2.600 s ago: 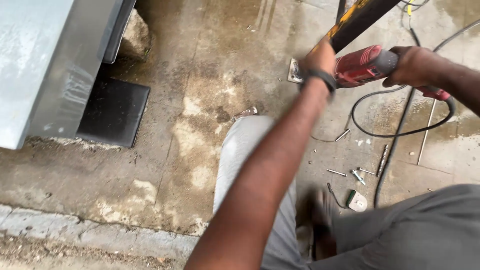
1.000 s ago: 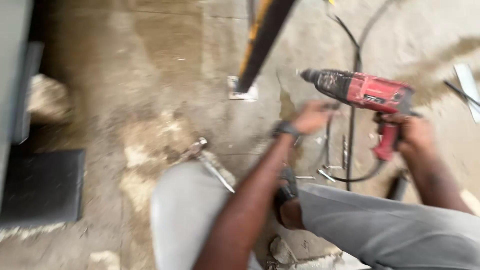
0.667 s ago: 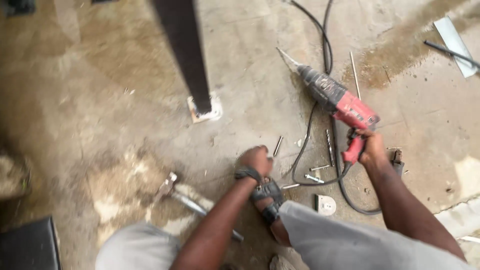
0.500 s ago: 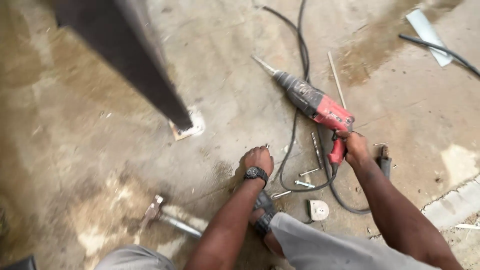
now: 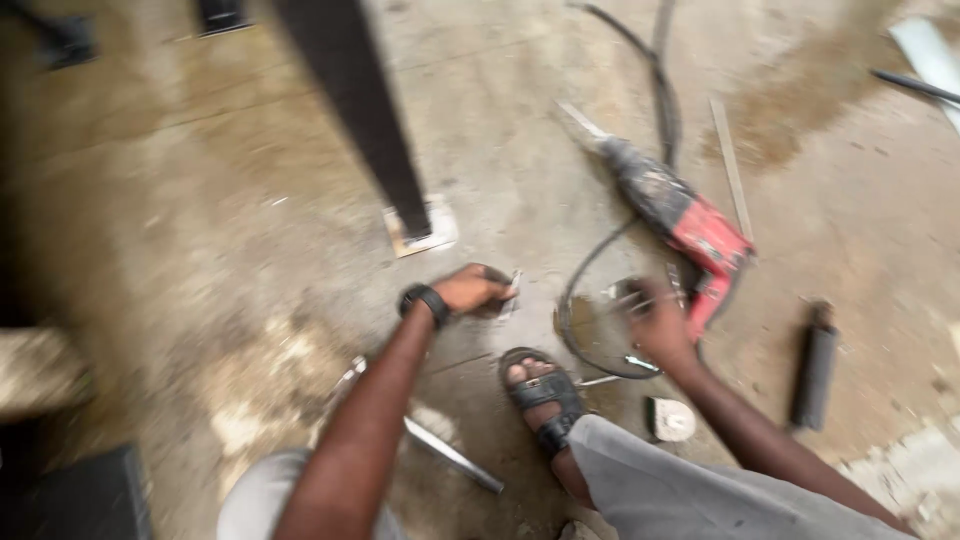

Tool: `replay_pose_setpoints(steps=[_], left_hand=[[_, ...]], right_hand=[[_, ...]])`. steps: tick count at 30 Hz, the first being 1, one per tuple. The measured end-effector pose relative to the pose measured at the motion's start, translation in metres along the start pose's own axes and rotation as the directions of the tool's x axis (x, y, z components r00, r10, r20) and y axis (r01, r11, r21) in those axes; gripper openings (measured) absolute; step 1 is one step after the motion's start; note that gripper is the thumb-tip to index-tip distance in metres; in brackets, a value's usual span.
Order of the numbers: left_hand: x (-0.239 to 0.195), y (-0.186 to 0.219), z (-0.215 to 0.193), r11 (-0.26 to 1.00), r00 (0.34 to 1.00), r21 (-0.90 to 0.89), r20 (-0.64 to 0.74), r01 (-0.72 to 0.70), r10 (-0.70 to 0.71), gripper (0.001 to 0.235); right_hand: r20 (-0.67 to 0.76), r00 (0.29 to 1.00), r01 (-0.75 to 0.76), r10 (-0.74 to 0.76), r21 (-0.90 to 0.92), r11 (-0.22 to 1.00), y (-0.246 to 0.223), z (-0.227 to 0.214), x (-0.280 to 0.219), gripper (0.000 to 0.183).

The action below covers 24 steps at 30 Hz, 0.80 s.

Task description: Drilling holes into a concrete floor and using a hammer and bolts to secure a metal post.

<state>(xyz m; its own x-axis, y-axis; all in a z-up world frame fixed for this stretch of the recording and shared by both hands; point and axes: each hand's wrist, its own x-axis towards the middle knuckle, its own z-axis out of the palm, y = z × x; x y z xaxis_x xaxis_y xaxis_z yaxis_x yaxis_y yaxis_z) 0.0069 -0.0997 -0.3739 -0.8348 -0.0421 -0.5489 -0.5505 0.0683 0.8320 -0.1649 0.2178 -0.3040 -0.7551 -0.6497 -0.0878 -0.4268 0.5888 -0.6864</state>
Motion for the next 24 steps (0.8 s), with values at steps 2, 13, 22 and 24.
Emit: replay_pose_setpoints(steps=[2,13,22,24], left_hand=[[-0.062,-0.003,-0.043,0.906,0.994,0.418,-0.106,0.067,-0.025,0.026],[-0.326,-0.054,-0.122,0.693,0.810,0.436,-0.422,0.575,-0.407,0.041],[-0.354,-0.154,-0.075,0.286,0.556,0.504,-0.541,0.815,-0.631,0.030],[-0.343,-0.166,-0.067,0.299,0.498,0.409,-0.577,0.862,-0.648,0.031]], right_hand=[[0.300,0.950,0.053,-0.086,0.116,0.992,-0.076,0.035,-0.013,0.044],[0.987,0.134,0.626,-0.094,-0.010,0.780,-0.198,0.184,-0.088,0.067],[0.955,0.258,0.601,-0.150,-0.037,0.799,-0.178,0.226,-0.109,0.049],[0.957,0.270,0.503,-0.111,-0.041,0.863,-0.170,0.236,-0.102,0.046]])
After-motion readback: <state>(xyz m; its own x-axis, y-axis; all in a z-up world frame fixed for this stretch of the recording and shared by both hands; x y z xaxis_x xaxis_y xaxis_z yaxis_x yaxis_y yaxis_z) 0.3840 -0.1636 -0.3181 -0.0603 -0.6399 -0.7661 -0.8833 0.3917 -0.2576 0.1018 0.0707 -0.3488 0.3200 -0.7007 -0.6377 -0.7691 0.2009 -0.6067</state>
